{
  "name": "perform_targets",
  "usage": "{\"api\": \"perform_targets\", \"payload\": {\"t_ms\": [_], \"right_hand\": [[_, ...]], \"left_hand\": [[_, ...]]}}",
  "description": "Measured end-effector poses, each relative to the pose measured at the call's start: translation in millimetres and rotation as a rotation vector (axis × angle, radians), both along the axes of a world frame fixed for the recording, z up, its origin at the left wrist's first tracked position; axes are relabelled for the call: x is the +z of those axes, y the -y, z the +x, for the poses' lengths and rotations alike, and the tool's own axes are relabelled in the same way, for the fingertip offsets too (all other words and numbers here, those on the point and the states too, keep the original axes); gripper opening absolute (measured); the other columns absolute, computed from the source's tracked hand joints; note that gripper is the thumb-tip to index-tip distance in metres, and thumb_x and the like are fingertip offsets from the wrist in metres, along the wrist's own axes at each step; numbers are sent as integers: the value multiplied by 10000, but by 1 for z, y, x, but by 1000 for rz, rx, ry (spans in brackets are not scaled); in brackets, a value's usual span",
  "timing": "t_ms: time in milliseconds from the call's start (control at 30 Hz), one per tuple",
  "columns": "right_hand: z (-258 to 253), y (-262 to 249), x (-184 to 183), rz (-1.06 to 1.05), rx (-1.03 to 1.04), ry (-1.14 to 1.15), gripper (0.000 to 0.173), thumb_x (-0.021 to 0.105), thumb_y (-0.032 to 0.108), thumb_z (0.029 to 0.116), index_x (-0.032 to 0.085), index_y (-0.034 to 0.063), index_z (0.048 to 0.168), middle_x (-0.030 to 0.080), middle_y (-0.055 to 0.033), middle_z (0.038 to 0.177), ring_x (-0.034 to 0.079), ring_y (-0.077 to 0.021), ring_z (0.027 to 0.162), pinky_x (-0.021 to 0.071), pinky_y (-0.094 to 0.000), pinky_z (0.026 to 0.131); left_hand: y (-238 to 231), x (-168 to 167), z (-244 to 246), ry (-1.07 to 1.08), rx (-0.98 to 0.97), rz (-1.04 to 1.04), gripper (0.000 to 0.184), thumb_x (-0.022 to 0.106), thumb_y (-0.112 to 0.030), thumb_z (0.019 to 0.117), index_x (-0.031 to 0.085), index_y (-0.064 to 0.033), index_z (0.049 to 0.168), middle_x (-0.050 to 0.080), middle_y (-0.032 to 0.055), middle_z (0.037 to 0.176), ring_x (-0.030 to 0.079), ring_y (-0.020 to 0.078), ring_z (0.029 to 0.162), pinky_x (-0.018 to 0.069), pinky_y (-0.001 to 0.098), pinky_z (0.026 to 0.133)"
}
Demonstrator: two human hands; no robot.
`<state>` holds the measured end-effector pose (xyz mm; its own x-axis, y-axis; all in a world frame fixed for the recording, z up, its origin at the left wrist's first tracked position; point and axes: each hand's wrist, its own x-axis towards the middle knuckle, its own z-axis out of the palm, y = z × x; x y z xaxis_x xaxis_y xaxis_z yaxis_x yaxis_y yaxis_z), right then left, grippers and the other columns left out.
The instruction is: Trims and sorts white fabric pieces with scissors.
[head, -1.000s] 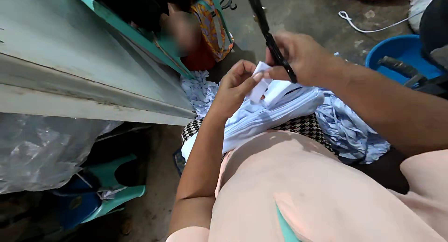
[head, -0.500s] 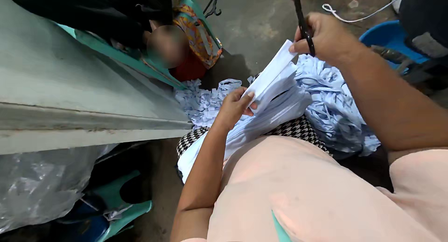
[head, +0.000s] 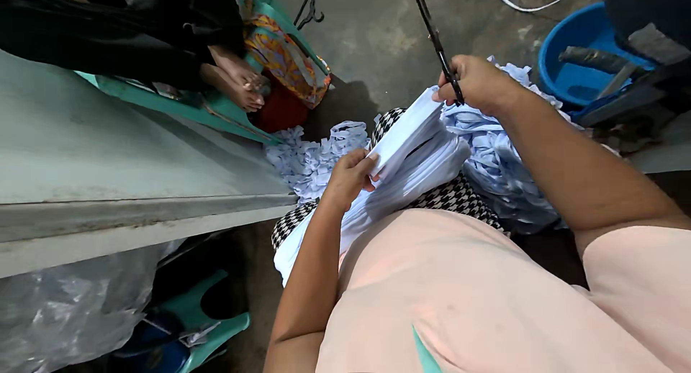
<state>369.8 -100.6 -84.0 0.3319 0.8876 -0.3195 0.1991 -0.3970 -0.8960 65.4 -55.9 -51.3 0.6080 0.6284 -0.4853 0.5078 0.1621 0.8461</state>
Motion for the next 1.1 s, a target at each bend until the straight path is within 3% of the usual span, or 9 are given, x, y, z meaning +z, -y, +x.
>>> {"api": "perform_targets", "payload": {"t_ms": [67,167,300,433,533,667,800,967,1100], "right_hand": [[-1,-1,-4,-15,11,39,306,756,88,891,560,-19,1101,584,-111,896,562,-175,734,510,-383,712],[-3,-4,-10,-61,46,137,384,793,142,879,576,-48,1133,619,-198,956,613,-303,835,521,-537,792],[0,-2,-14,-48,53,237,438,823,252,872,591,-37,1106,615,-209,933,601,-343,854,489,-584,783],[17,16,-27,-3,-46,264,492,789,343,901,595,-40,1142,625,-215,965,611,-343,870,495,-590,814],[30,47,-48,-90,-157,357,523,780,339,913,613,-81,1177,639,-311,1041,623,-474,983,467,-693,889],[44,99,-104,-441,-231,491,560,767,319,924,616,-117,1240,595,-414,1202,541,-613,1179,365,-804,970],[37,133,-145,-717,-236,514,528,744,196,905,586,-202,1213,456,-459,1373,410,-621,1325,296,-770,1065],[41,133,-143,-692,-187,456,587,747,219,920,545,-202,1276,412,-472,1398,364,-643,1344,327,-789,1029],[42,127,-124,-514,-208,531,541,746,238,926,589,-118,1302,445,-462,1369,349,-662,1335,263,-842,1013]], "left_hand": [[-2,-3,2,9,17,-5,234,466,-201,1092,609,-42,997,590,9,700,556,64,537,506,211,521],[-4,-9,-2,-110,-56,113,233,517,-248,1077,622,-52,1009,590,21,716,540,79,539,497,235,523],[-13,-6,-5,-332,-171,332,323,601,-335,1037,623,-26,1128,644,116,844,605,221,710,516,438,672],[-28,-6,-1,-230,-90,303,425,566,-389,1040,602,-18,1243,670,153,1101,662,253,974,544,483,883],[-30,-12,11,-215,-94,180,490,530,-445,1050,595,-15,1277,663,175,1171,667,266,1054,547,496,934],[-17,-15,14,-284,-154,151,565,540,-504,1031,564,-20,1320,665,209,1140,677,311,998,553,533,882],[-13,-17,12,-290,-122,93,601,511,-518,1039,536,-16,1368,658,229,1186,675,336,1044,548,549,914],[-20,-27,15,-252,-96,-18,625,488,-503,1049,478,8,1409,645,210,1226,651,273,1089,530,472,945],[-20,-23,14,-124,-109,-113,500,449,-428,1079,558,-23,1351,677,123,1161,662,171,1010,550,383,902]]}}
